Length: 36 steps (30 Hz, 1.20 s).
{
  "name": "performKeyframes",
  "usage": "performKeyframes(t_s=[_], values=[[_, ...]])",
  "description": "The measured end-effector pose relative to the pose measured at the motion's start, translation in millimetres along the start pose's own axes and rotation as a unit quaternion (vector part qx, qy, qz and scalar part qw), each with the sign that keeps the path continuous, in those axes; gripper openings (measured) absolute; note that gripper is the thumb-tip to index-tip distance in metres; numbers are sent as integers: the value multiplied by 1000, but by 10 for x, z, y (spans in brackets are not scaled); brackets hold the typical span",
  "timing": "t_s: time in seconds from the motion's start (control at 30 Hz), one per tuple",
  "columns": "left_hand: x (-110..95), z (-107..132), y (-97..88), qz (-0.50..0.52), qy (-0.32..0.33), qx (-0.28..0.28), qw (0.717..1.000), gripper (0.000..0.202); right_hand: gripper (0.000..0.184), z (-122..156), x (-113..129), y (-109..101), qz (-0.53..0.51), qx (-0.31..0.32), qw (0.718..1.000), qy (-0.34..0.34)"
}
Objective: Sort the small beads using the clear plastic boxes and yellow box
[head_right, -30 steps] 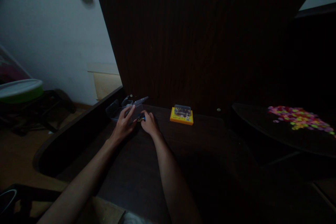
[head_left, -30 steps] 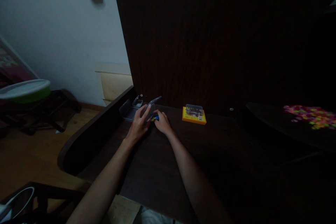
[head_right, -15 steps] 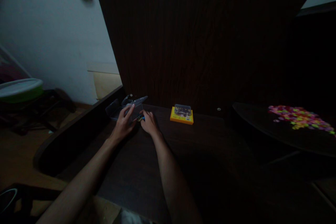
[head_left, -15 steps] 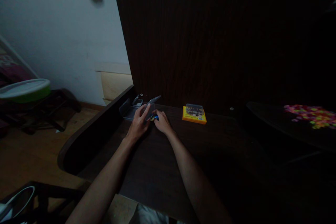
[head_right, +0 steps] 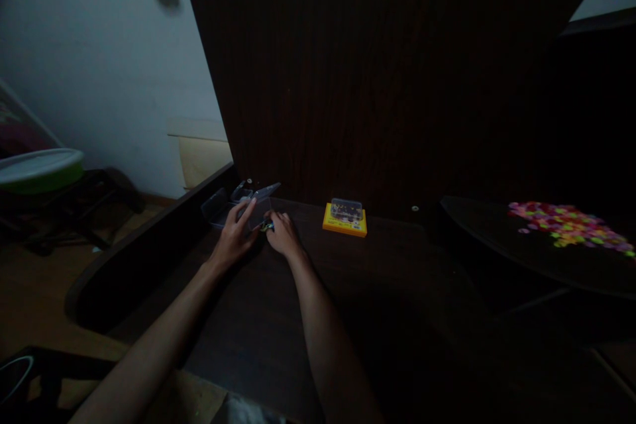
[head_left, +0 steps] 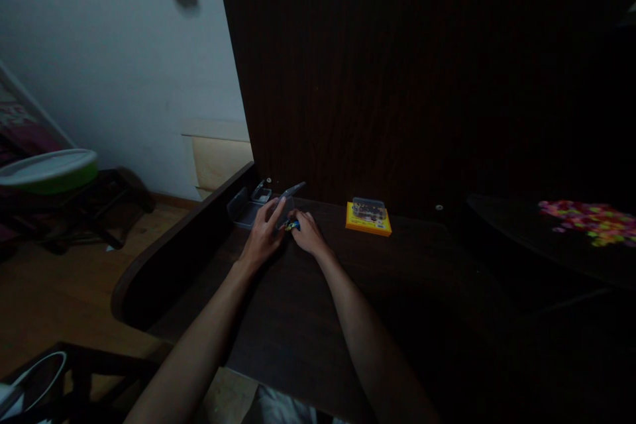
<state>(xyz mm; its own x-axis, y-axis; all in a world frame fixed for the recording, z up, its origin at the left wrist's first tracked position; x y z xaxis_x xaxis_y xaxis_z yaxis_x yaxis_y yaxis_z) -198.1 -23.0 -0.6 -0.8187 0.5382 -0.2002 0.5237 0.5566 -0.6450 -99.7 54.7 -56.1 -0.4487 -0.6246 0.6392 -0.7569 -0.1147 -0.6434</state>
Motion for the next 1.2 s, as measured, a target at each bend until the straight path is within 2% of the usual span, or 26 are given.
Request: performKeyframes(t_s=[0.17,0.5,0.63,0.87,0.97,1.07,1.2], values=[[-12,7,1,3,3,1,1000,81,43,-1,7,8,13,-1,1000,-9],[-9,2,6,-4,-9,6,1000,83,32,19,26,-27,-10,-7,1000,-13],[81,15,-29,-22,-41,-21,999,81,25,28,48,-57,0,-8,1000,-2],[254,44,-155,-21,-134,-89,987,82,30,36,20,-42,0,-5,999,32],[322,75,-243,-24,-175,-132,975,80,38,46,90,6,33,23,999,6],[367,109,-276,-20,-195,-159,968,80,44,68,164,106,76,77,994,-20],[380,127,-232,4,-198,-171,965,77,38,94,190,214,134,132,982,-24]])
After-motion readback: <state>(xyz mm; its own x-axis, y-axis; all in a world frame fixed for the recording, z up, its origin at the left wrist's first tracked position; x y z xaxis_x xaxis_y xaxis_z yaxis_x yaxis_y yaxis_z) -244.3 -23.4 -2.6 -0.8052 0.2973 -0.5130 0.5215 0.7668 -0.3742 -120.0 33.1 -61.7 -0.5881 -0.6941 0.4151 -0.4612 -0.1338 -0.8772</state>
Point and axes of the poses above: each hand's wrist, its own z-axis away from the middle knuckle, its own y-axis out of the palm, x = y × z, the point moved 8 cm from there along -z, towards the middle knuckle, and after that the axes turned 2 degrees about x, right-handed, at the moved point
